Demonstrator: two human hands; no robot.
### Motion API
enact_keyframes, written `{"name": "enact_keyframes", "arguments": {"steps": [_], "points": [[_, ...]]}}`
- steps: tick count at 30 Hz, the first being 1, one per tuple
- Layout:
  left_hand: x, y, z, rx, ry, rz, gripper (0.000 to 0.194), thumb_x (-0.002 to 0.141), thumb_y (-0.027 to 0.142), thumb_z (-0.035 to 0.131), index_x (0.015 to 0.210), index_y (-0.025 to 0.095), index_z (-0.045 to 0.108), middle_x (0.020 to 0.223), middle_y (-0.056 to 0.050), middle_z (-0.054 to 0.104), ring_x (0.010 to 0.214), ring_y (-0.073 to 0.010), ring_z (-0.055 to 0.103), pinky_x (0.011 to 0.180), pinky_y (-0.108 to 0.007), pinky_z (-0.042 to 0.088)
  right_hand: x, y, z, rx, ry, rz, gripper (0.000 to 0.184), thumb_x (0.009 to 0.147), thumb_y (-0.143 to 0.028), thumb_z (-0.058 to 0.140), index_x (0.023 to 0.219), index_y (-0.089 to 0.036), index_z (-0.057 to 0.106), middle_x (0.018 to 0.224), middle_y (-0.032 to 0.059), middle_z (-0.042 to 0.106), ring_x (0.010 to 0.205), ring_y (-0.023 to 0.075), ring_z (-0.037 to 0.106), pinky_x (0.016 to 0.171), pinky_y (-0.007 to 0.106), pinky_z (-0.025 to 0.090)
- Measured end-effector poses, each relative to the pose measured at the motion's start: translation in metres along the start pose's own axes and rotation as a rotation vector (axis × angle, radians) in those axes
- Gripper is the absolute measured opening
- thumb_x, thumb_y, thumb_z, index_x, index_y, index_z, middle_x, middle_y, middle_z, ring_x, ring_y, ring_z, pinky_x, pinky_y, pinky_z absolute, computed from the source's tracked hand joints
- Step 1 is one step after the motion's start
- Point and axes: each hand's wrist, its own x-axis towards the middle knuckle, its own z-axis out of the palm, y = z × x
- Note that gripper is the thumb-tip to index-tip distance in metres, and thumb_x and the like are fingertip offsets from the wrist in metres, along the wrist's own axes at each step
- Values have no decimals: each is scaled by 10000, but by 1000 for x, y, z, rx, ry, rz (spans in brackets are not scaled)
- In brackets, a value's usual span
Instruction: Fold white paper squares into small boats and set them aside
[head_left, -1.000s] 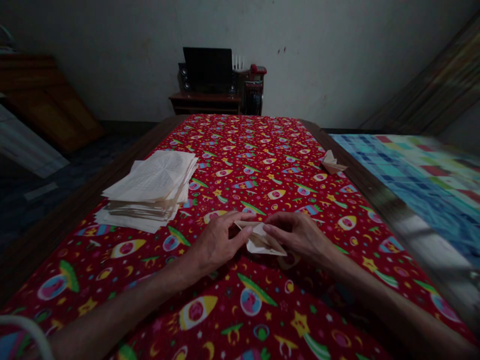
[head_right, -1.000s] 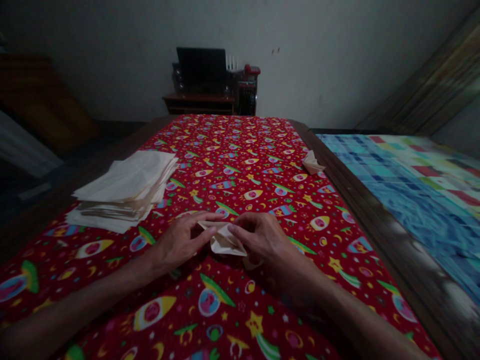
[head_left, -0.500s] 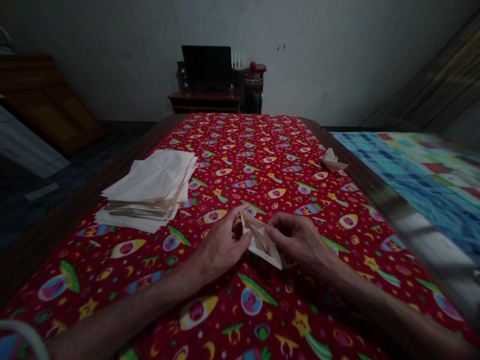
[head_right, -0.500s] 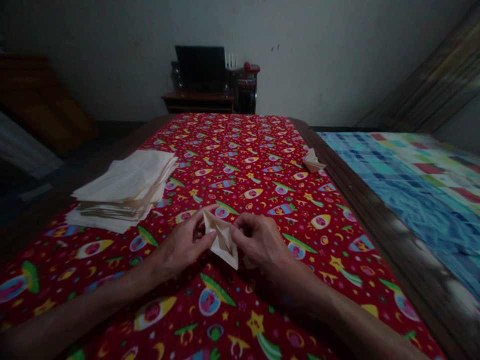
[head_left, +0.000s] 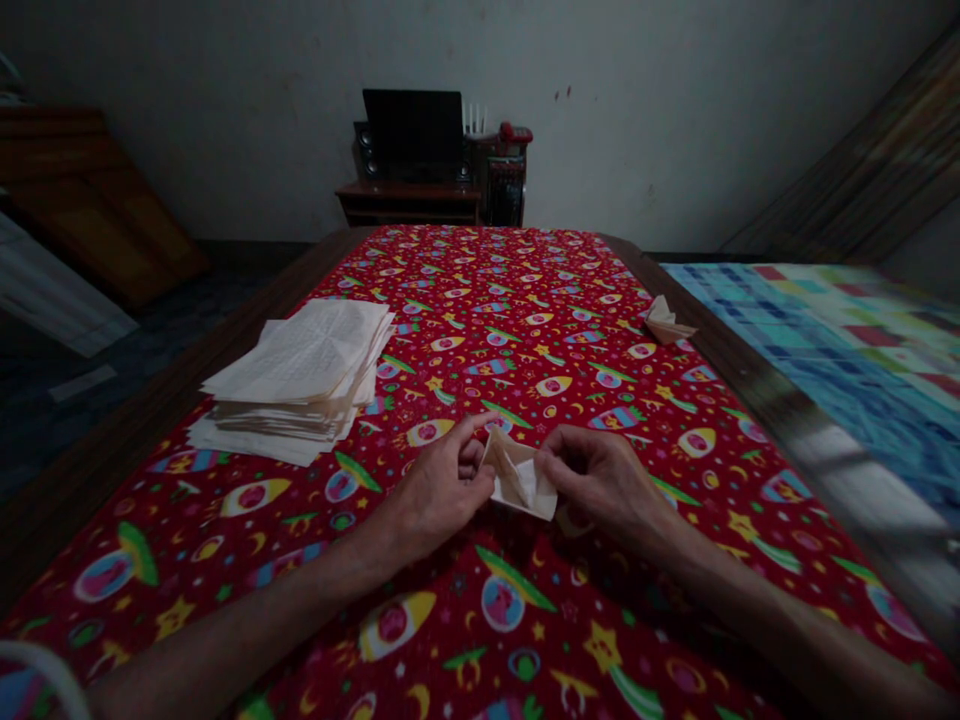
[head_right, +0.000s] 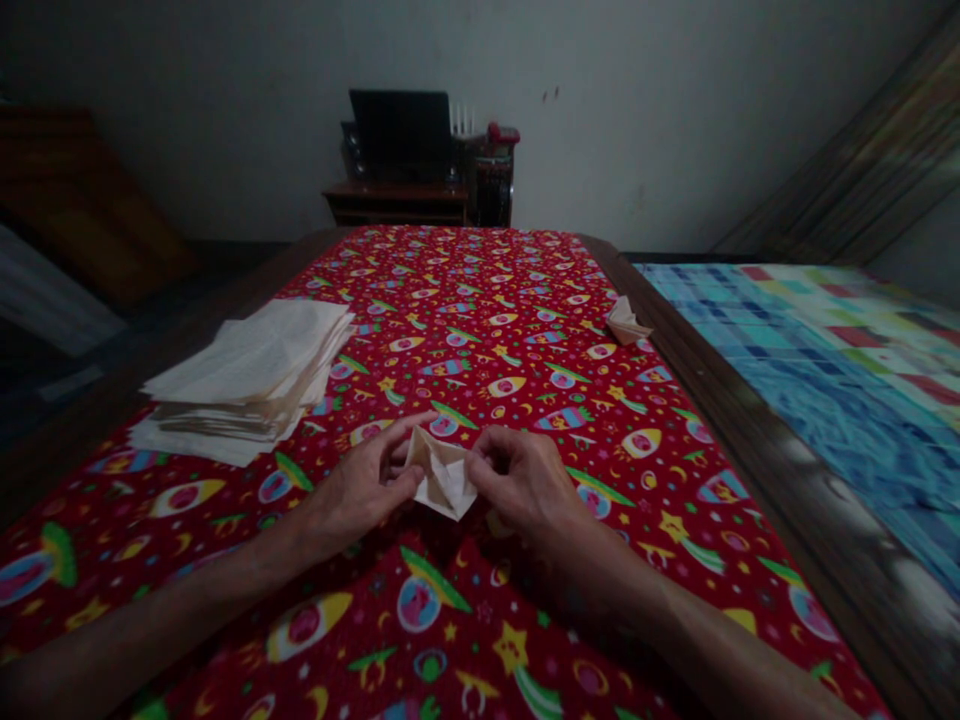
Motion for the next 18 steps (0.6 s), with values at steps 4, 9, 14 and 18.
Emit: {"name": "enact_keyframes", "arguments": {"steps": [4,9,14,18], "points": [[2,-6,-1,-51,-55,-89,355,751,232,533,1084,108,549,703,-8,620,494,-105,555,447,-195,445,0,0,1,-25,32,-17,180,742,-292,501,632,-166,567,542,-5,538,482,95,457,432,193,335],[-1,-3,-2,-70,-108,-180,277,766,282,535,987,123,585,556,34,542,399,-84,466,376,-174,386,-1,6,3,-35,27,-42,187,775,-292,504,652,-169,574,554,-10,554,482,90,480,431,181,342],[-3,5,-5,-184,-129,-199,307,740,310,576,969,109,613,555,36,500,417,-57,397,362,-140,306,-1,9,5,-25,6,-26,163,779,-268,512,662,-174,575,522,-30,539,433,74,463,407,169,327],[-6,3,-7,-326,-170,-178,295,775,287,569,1008,115,622,629,30,484,442,-30,351,379,-120,246,0,8,5,55,-1,-14,177,784,-289,510,658,-175,559,506,-36,527,415,73,460,401,173,332]]}}
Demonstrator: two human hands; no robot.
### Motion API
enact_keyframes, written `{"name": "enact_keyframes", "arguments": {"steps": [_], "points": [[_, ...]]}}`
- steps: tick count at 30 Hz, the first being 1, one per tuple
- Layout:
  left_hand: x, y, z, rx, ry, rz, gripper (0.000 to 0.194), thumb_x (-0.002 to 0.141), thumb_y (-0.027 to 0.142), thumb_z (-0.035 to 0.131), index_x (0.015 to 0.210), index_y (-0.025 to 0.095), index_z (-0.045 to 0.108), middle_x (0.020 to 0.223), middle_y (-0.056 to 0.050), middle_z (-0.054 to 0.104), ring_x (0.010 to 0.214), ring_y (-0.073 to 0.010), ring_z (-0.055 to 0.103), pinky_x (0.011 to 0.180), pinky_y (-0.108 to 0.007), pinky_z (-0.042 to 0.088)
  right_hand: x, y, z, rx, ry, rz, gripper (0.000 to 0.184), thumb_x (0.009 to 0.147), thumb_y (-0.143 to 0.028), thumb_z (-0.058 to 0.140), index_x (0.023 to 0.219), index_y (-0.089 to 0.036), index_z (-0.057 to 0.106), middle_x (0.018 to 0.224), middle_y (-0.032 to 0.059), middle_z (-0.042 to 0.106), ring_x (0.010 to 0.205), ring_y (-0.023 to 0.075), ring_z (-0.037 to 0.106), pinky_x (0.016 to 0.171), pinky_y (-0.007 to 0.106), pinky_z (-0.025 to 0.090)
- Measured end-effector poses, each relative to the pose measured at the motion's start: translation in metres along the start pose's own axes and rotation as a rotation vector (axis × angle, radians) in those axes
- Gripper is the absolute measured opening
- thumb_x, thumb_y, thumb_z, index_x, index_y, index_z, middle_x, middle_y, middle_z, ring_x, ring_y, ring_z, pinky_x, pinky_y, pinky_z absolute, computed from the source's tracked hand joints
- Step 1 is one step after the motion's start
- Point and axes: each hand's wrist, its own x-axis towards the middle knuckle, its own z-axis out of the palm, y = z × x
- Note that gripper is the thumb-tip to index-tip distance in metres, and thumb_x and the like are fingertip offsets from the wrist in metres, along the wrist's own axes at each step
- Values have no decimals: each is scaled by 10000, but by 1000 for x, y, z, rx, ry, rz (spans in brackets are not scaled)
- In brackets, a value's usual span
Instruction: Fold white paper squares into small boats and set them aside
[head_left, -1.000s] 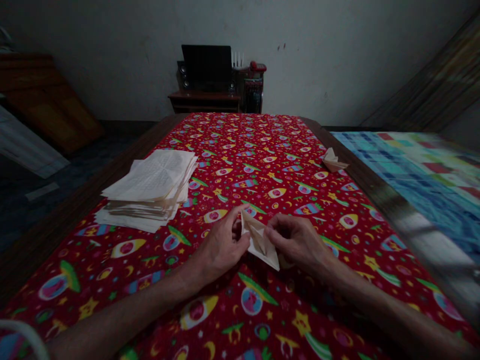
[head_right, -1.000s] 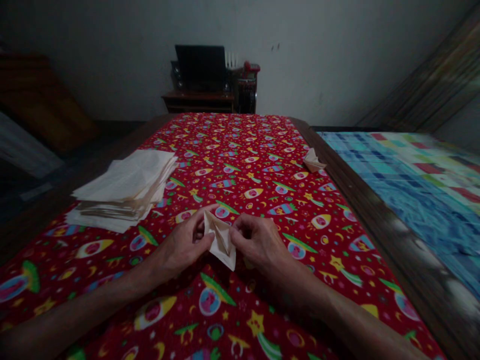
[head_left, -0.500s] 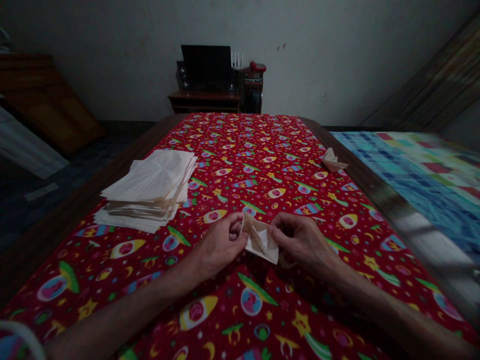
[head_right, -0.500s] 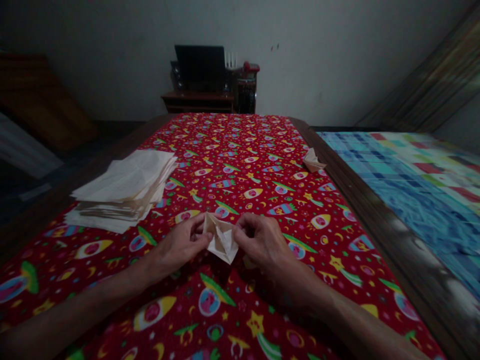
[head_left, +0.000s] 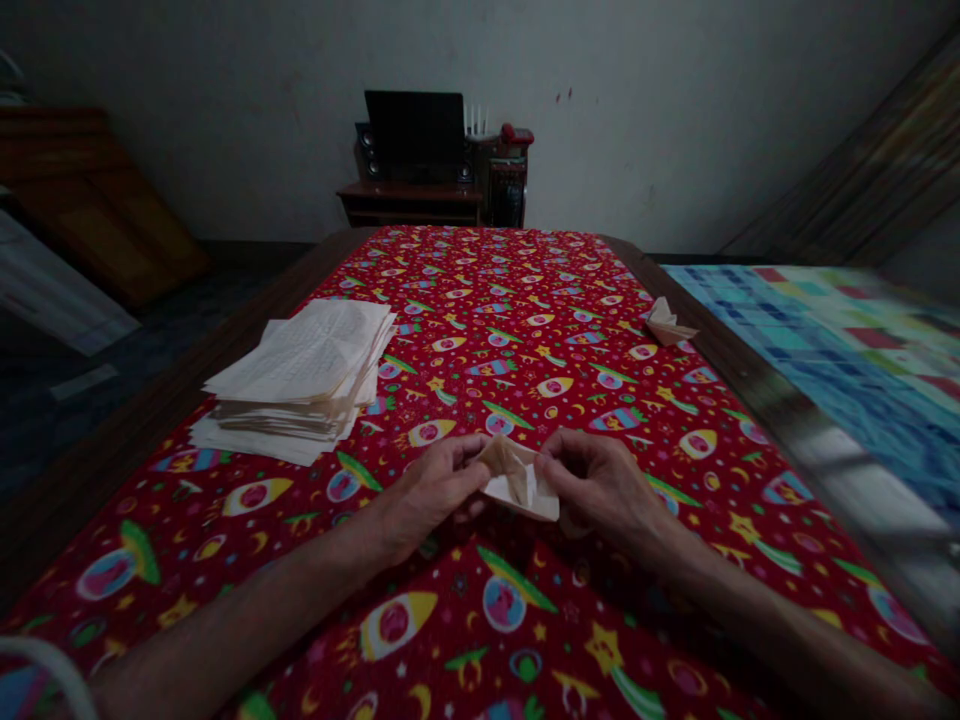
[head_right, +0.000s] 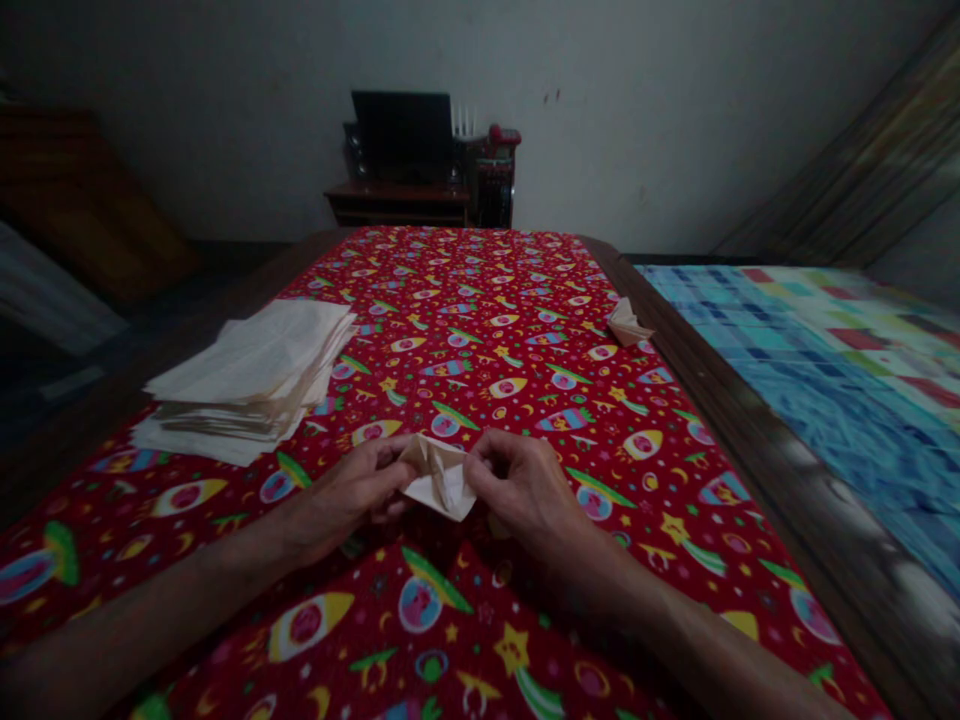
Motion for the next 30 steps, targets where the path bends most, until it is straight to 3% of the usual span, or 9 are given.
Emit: {"name": "enact_keyframes", "arguments": {"steps": [3,9,16,20,24,30], "points": [[-3,0,-1,-158,-82,9,274,794,300,579,991,118,633,632,29,470,452,-27,334,397,-126,249,-1,0,1,48,-6,11,180,788,-296,516,656,-177,545,493,-48,504,398,66,438,397,173,330],[-7,6,-1,-399,-288,18,339,807,433,620,989,149,653,770,-29,558,673,-103,507,603,-192,432,-4,4,2,136,-7,11,182,802,-283,513,654,-180,535,548,-46,512,452,64,453,417,162,347],[-1,-5,-1,-345,-163,-25,235,798,345,678,910,139,687,709,-9,573,645,-83,514,704,-196,442,-12,-1,1,102,5,-41,169,820,-282,516,701,-180,580,591,-29,555,503,81,485,441,167,368],[-4,-1,1,-324,-156,-28,226,792,350,680,891,148,700,673,-2,558,663,-99,527,726,-211,450,-12,-1,1,122,10,-14,181,813,-283,511,673,-181,562,578,-32,534,481,77,464,437,171,368],[-6,3,3,-267,-152,-17,270,766,355,706,950,158,700,778,-28,611,727,-108,548,756,-211,443,-10,2,1,149,8,15,196,808,-304,518,657,-181,545,562,-38,515,460,72,449,426,171,362],[-5,-4,-1,-215,-208,0,258,791,355,684,959,160,687,841,-24,585,733,-92,535,722,-190,430,-13,-3,2,145,-3,50,149,762,-245,539,631,-173,540,546,-47,498,470,65,435,419,161,328]]}}
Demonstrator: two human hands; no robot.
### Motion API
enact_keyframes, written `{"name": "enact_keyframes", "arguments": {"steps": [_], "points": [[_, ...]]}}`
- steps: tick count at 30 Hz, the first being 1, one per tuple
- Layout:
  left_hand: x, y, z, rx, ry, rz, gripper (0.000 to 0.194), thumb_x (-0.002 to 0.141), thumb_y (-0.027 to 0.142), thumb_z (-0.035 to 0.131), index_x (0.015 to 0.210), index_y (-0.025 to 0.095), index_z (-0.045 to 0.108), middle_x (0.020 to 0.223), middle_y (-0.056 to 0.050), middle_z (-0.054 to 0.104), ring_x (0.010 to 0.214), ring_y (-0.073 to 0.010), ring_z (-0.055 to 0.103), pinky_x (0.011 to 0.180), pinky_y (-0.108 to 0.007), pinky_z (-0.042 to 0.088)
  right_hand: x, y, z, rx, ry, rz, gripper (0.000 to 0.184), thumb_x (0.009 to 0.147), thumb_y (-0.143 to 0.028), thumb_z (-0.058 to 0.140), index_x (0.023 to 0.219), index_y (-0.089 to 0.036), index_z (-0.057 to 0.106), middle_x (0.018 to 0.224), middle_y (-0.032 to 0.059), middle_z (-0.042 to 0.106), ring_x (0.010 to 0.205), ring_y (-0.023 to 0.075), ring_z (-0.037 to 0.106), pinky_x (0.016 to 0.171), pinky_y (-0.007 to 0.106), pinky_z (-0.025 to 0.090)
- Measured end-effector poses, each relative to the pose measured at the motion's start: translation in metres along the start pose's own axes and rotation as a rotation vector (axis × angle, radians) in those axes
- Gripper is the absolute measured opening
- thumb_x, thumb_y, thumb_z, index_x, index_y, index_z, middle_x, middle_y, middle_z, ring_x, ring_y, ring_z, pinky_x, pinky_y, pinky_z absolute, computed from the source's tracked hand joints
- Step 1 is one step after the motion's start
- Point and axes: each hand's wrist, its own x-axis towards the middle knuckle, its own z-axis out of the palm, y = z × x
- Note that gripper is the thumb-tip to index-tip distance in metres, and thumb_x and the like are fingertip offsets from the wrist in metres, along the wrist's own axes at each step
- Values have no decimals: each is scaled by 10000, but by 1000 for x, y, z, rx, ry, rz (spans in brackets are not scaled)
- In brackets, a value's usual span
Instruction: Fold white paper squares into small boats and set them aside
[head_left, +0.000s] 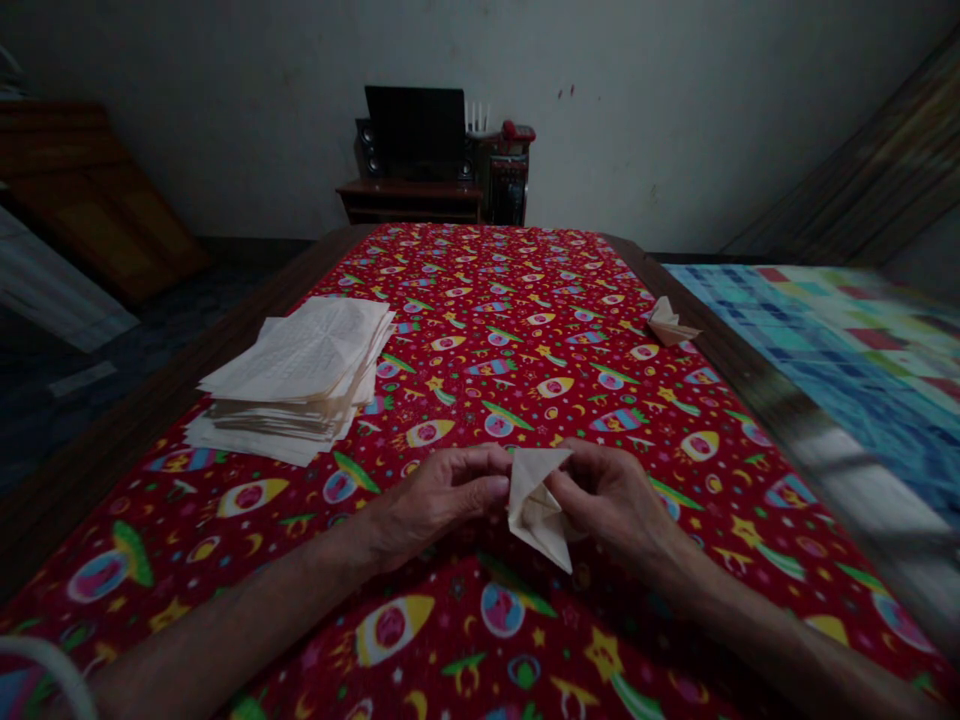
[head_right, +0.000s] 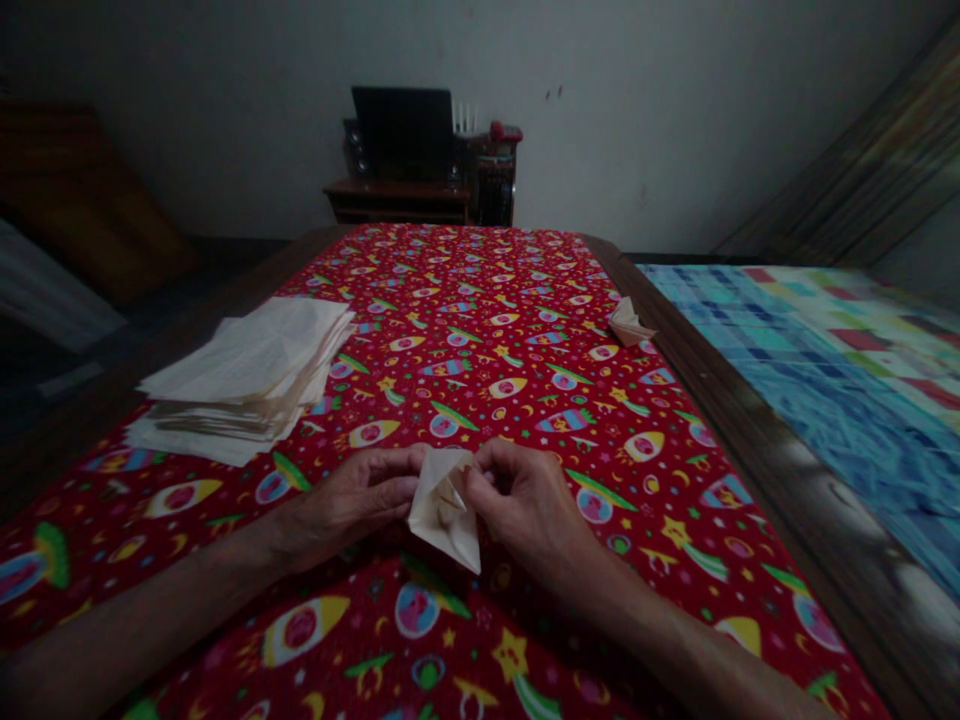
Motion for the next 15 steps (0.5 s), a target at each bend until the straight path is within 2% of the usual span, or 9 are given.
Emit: {"name": "enact_keyframes", "arguments": {"steps": [4,9,13,15], "points": [[-2,-2,-3,-7,-37,-8,237,791,355,685,905,147,666,792,-21,575,687,-84,521,627,-162,408,-1,-1,2,-15,-24,-5,159,775,-260,538,645,-170,545,562,-39,522,488,72,455,435,166,342],[1,-1,-4,-17,78,13,269,764,379,709,877,142,655,711,-2,568,598,-61,487,540,-144,376,-1,1,2,0,-19,-59,220,860,-354,503,750,-176,570,607,-20,568,506,88,491,453,189,378],[4,1,-3,-55,143,53,287,716,382,753,818,129,663,709,-2,608,609,-57,528,581,-142,411,-6,-2,-2,-222,173,-288,153,857,-343,562,903,-197,564,672,-8,593,566,106,525,520,217,413],[6,0,-4,-55,145,65,290,718,384,750,811,122,666,694,-7,621,610,-63,543,582,-144,417,-9,-4,-4,-342,200,-416,121,854,-316,580,900,-205,566,702,3,600,590,110,533,545,229,417]]}}
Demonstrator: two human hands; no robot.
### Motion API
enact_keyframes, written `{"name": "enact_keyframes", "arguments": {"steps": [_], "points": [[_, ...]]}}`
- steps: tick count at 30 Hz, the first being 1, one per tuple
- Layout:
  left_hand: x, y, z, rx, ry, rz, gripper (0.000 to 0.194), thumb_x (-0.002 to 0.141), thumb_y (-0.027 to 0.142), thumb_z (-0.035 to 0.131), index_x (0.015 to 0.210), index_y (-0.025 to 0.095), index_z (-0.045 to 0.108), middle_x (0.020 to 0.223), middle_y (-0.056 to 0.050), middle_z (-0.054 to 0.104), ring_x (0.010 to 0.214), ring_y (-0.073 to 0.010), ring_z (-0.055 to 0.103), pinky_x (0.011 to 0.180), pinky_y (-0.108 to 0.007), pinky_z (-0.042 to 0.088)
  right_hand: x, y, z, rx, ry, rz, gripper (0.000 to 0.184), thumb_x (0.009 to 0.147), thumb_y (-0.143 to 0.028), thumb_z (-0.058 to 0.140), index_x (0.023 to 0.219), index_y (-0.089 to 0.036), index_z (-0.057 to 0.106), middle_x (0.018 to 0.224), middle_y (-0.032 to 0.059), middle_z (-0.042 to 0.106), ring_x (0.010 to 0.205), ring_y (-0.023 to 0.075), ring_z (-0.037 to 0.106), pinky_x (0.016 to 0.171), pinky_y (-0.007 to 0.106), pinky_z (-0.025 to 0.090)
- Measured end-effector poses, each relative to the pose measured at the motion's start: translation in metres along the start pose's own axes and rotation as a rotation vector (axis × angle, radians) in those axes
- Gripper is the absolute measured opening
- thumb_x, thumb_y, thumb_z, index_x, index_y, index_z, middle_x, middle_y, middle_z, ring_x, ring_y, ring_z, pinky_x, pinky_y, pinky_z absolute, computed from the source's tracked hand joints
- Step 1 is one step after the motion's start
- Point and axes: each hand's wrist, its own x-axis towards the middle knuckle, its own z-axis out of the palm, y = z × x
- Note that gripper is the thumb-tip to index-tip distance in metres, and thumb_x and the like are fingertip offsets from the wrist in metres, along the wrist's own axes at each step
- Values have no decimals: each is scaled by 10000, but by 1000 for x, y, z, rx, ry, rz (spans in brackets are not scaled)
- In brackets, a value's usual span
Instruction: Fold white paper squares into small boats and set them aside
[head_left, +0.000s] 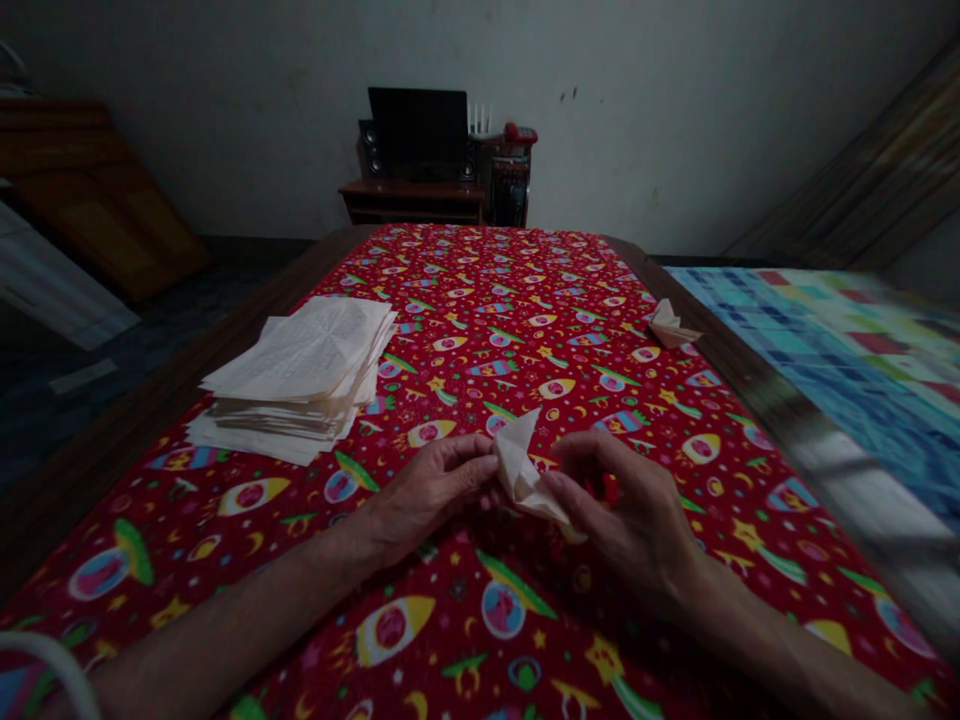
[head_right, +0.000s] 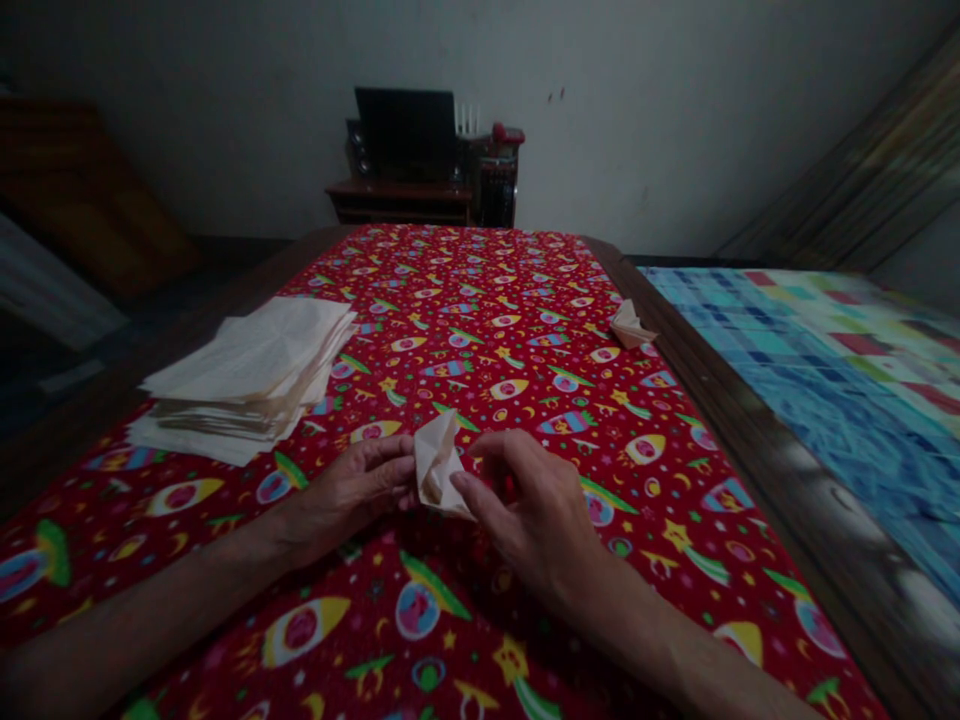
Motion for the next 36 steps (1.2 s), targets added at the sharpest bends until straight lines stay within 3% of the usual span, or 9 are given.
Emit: {"name": "enact_keyframes", "arguments": {"steps": [3,9,17,23,27,31,34,36], "points": [[2,-2,-2,33,-15,5,295,743,391,725,831,115,664,675,-19,639,584,-69,553,555,-150,415,-1,-4,-3,-5,-53,-128,91,867,-284,573,921,-211,579,731,10,613,613,115,556,554,230,431],[2,-3,-3,42,-75,-8,271,788,384,684,866,130,629,601,3,629,497,-56,553,469,-131,379,1,-5,-4,-19,-40,-202,62,867,-192,557,881,-204,616,753,14,655,635,111,598,557,207,448],[0,-4,-5,39,-92,-15,285,804,396,665,939,146,637,647,-24,667,569,-96,625,503,-148,410,1,-11,-5,87,-62,48,133,835,-247,571,740,-192,646,633,6,665,553,120,608,508,208,452],[-2,-2,-3,81,-112,-11,278,837,346,632,1013,133,665,666,-46,681,593,-96,605,563,-164,426,-1,-8,-6,117,-100,115,162,852,-269,559,737,-185,637,621,-11,647,540,99,576,508,194,419],[-3,-1,-2,20,-43,55,273,824,316,644,1047,160,658,719,-44,689,644,-101,604,608,-174,452,4,-1,-9,132,-58,145,190,844,-288,573,704,-172,629,613,-1,635,542,102,562,511,204,419],[-5,0,-6,-36,108,106,204,790,248,664,975,162,677,736,-36,674,666,-108,593,600,-180,467,24,10,-39,231,105,246,226,808,-352,619,678,-168,634,574,4,636,508,105,559,490,214,431],[-5,0,-9,-67,162,119,177,772,223,668,936,158,690,763,-32,669,651,-94,581,591,-169,465,50,29,-85,108,349,289,222,758,-356,657,708,-140,665,581,19,648,508,83,530,516,233,410],[-4,0,-11,-74,184,132,175,755,209,678,919,153,698,804,-35,674,650,-84,579,606,-164,467,71,47,-120,2,427,281,324,774,-389,579,732,-81,669,608,52,659,541,69,530,554,280,381]]}}
